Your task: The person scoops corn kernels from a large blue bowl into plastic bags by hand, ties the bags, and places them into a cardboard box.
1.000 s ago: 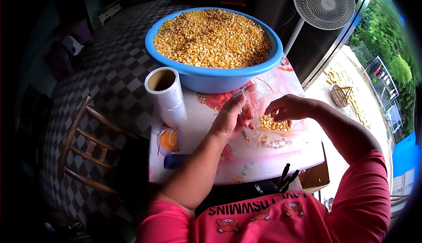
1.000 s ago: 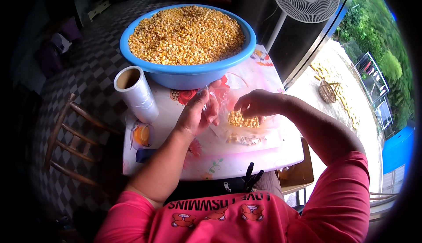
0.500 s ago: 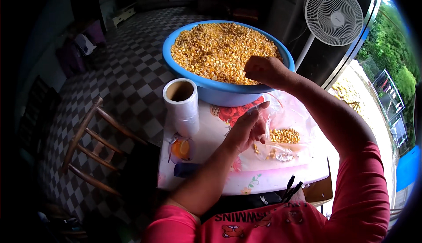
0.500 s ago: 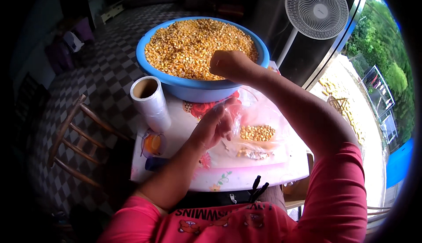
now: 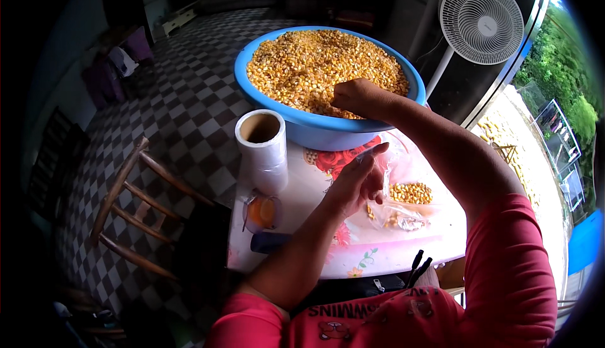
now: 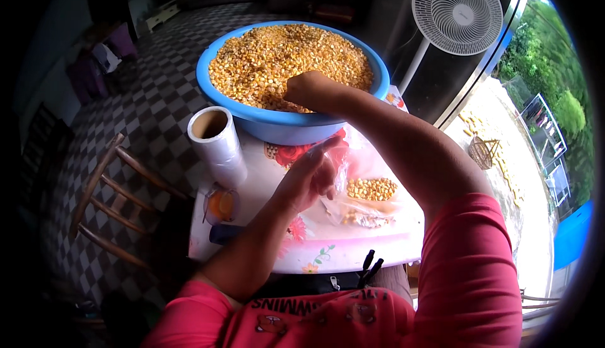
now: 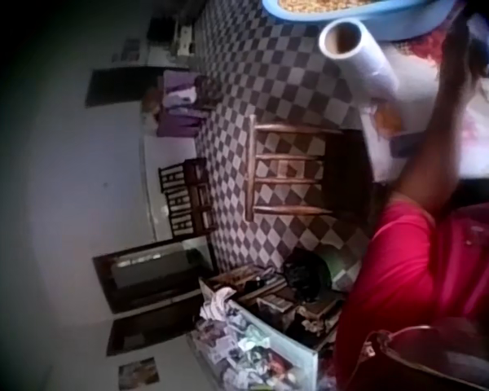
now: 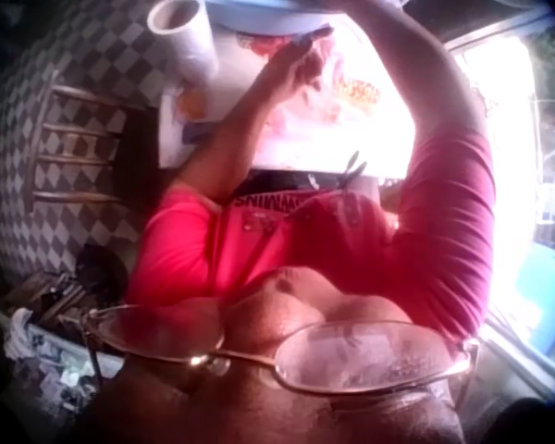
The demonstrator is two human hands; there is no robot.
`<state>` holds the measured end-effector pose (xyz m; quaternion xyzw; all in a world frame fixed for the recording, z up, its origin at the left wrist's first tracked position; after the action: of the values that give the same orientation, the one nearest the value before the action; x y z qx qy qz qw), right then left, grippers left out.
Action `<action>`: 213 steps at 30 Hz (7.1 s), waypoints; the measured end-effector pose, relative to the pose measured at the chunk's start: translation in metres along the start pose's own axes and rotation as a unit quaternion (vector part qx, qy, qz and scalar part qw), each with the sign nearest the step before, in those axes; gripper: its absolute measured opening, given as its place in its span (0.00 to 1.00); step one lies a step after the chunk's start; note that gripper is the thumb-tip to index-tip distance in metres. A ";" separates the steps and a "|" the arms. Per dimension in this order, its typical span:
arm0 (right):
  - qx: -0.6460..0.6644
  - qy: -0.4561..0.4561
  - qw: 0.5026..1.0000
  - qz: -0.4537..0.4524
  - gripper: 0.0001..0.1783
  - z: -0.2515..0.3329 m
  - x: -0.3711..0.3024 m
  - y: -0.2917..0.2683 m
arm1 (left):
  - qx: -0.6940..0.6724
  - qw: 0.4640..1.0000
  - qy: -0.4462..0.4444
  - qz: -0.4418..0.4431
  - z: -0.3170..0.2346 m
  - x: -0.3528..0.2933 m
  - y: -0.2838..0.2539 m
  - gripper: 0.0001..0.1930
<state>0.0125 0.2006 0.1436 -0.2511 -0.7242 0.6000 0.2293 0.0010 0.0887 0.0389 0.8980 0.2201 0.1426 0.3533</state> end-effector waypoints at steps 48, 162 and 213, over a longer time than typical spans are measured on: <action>0.262 0.155 0.939 -0.164 0.12 0.005 -0.001 -0.026 | 0.002 0.999 -0.013 -0.042 0.004 -0.003 -0.004 0.33; 0.106 0.184 0.977 -0.001 0.09 -0.033 -0.070 -0.029 | -0.028 0.999 -0.016 -0.003 0.003 0.003 -0.003 0.36; 0.223 0.174 0.952 0.119 0.07 0.016 -0.176 0.077 | -0.073 0.997 0.009 0.002 0.004 0.004 -0.005 0.27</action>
<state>0.1443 0.0874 0.0599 -0.3777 -0.4858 0.7164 0.3289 0.0048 0.0919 0.0335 0.8691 0.2103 0.1671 0.4153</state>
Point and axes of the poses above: each hand's wrist, its own x-axis towards the middle knuckle, its own y-axis out of the palm, z = x × y, the point moved 8 cm from there along x, towards the middle knuckle, and after that the axes turned 11 degrees about -y, right-handed, at the moved point
